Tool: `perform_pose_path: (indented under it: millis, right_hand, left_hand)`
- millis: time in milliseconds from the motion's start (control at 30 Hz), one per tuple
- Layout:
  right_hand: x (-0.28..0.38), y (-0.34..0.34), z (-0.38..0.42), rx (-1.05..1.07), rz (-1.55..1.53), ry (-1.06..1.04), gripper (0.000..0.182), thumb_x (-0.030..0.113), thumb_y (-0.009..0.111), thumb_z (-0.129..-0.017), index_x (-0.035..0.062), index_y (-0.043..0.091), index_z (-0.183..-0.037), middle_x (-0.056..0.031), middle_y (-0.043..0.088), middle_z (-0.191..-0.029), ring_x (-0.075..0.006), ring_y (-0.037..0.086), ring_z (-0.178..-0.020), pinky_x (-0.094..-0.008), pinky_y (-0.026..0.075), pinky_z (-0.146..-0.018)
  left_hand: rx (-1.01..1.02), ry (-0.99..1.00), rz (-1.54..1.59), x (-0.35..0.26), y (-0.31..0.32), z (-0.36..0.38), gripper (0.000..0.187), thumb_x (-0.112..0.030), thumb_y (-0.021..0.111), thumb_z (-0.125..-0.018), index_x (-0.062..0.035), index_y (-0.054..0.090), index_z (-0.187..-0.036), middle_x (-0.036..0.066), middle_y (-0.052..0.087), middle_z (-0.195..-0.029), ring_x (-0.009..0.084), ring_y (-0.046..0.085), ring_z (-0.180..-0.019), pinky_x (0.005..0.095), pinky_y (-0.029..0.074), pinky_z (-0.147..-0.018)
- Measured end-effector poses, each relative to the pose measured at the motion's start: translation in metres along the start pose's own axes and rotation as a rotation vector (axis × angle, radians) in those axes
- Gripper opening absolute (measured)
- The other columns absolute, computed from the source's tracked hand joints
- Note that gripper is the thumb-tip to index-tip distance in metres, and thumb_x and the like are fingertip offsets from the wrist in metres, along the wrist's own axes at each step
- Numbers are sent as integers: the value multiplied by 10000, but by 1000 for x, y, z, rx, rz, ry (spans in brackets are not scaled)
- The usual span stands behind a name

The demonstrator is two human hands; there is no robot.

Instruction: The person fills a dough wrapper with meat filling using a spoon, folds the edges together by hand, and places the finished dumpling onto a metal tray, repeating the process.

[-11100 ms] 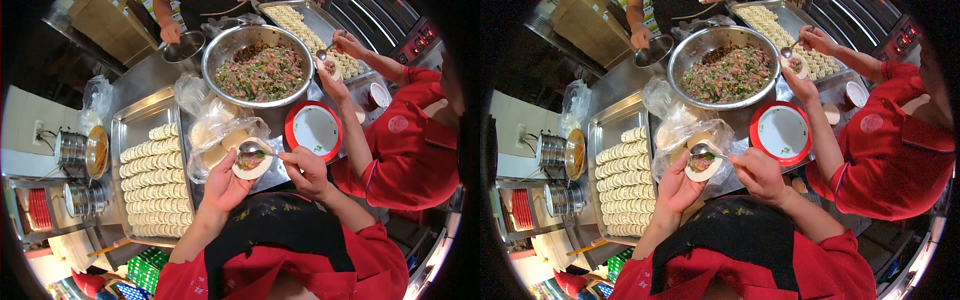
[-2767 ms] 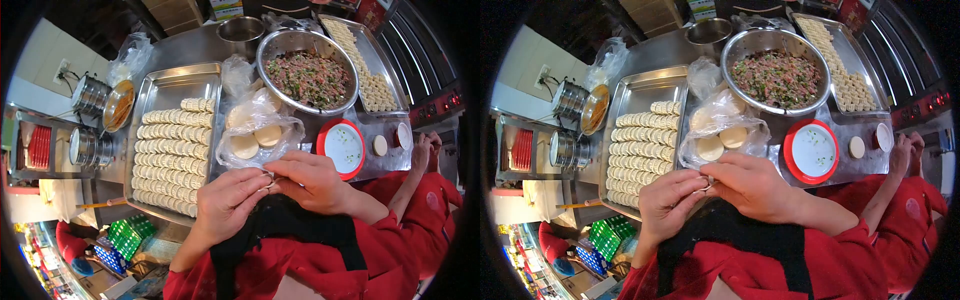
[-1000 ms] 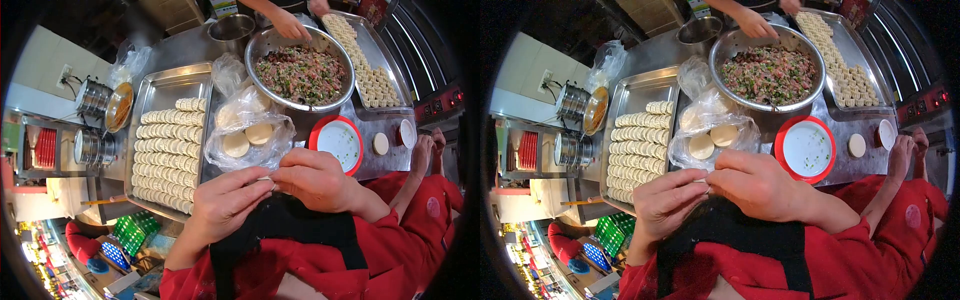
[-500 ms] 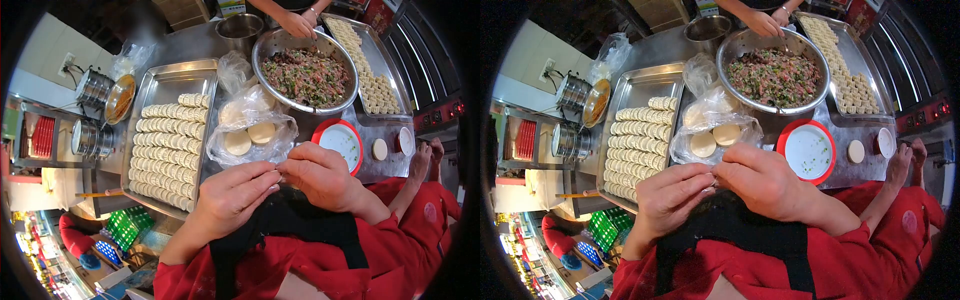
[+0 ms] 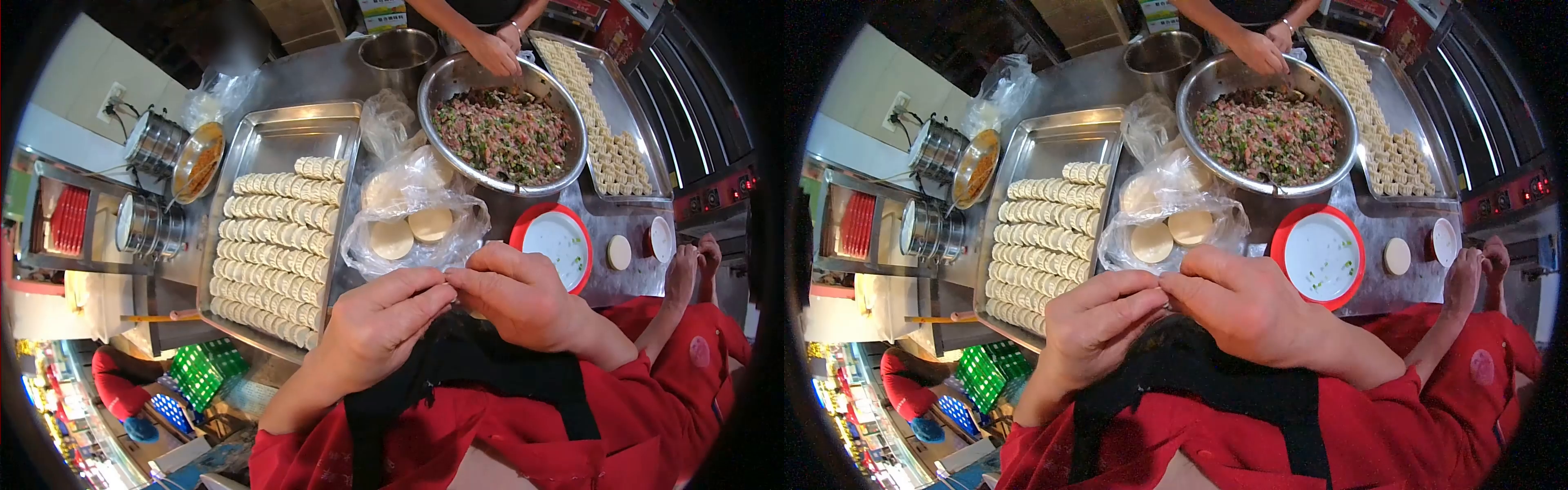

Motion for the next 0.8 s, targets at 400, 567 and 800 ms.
perform_pose_path:
  millis: [400, 567, 800]
  right_hand:
    - [2, -2, -7, -47, -58, 59, 255, 50, 733, -729, 12, 613, -950, -110, 562, -824, -256, 604, -635, -338, 487, -507]
    - [4, 7, -5, 6, -38, -1, 258, 61, 739, -728, 18, 620, -953, -103, 576, -837, -260, 608, -646, -335, 494, -525]
    - [14, -1, -11, -61, 2, 20, 207, 42, 726, -732, 18, 629, -913, -102, 575, -800, -259, 611, -647, -331, 500, -532]
  left_hand:
    - [-42, -6, -36, 0, -11, 6, 249, -15, 773, -682, -39, 708, -921, 114, 660, -863, 211, 651, -744, 274, 520, -646]
    - [-32, 46, -29, -4, -13, 8, 254, 12, 765, -680, -37, 705, -922, 115, 661, -874, 215, 652, -750, 276, 522, -650]
    - [-206, 56, 37, -6, -23, 9, 349, 101, 692, -694, -2, 662, -1026, 128, 660, -922, 241, 646, -777, 296, 515, -682]
Point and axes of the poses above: each hand's wrist, its own z-axis away from the middle knuckle, its own y-axis out of the palm, x = y × z, the point moved 9 cm from there along -z, towards the middle knuckle
